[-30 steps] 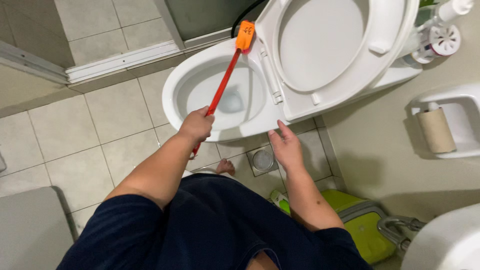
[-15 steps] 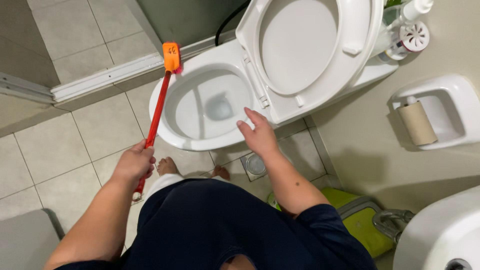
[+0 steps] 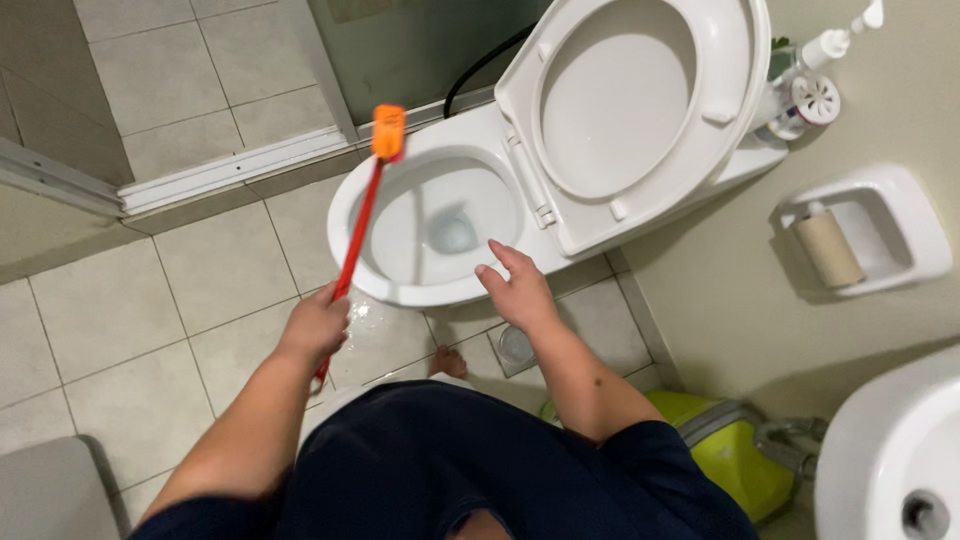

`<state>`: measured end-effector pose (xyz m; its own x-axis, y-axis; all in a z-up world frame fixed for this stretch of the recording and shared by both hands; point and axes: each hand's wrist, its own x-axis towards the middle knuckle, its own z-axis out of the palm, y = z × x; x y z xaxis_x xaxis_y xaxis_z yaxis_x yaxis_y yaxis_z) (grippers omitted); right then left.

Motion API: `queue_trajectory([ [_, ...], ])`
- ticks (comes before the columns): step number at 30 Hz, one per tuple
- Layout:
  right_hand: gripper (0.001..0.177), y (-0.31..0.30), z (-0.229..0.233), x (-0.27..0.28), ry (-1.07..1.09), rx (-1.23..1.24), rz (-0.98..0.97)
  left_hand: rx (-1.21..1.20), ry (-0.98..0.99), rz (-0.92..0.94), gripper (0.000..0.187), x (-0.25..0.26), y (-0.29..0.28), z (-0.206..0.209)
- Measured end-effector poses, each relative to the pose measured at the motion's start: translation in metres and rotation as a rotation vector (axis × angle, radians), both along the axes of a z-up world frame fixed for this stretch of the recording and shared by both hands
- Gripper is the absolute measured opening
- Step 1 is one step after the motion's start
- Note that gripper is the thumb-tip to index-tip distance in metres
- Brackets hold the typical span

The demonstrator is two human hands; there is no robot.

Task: The person cleans the inside of a toilet bowl using a long-handled brush, scrubbing the surfaces repeatedly.

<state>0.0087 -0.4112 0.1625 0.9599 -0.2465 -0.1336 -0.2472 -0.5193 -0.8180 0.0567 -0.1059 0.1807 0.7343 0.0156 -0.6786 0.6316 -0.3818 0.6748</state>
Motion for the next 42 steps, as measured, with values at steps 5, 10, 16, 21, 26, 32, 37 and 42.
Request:
queue_trajectory([
  [5, 0.06, 0.047, -0.004, -0.027, 0.102, 0.041, -0.074, -0.137, 0.014, 0.073, 0.044, -0.055, 0.101, -0.029],
  [10, 0.06, 0.121, -0.022, -0.05, 0.06, 0.115, -0.101, -0.018, 0.015, 0.006, 0.057, -0.104, 0.18, -0.046],
  [16, 0.062, 0.206, -0.021, -0.084, 0.08, 0.134, -0.123, 0.106, 0.023, -0.228, 0.058, -0.148, 0.247, -0.03],
  [21, 0.063, 0.235, 0.008, -0.111, 0.184, 0.018, -0.111, 0.129, -0.206, -0.459, 0.053, -0.174, 0.261, -0.045],
  [26, 0.061, 0.215, 0.006, -0.136, 0.1, -0.025, -0.148, 0.163, -0.17, -0.622, 0.052, -0.172, 0.225, -0.037],
  [32, 0.061, 0.161, -0.02, -0.174, 0.062, 0.049, -0.158, 0.167, -0.182, -0.771, 0.055, -0.163, 0.147, -0.031],
  [37, 0.06, 0.089, -0.016, -0.199, 0.143, 0.052, -0.203, 0.221, -0.197, -0.79, 0.056, -0.172, 0.067, -0.041],
  [42, 0.063, 0.023, -0.022, -0.211, 0.21, 0.092, -0.161, 0.219, -0.178, -0.711, 0.056, -0.189, 0.002, -0.037],
])
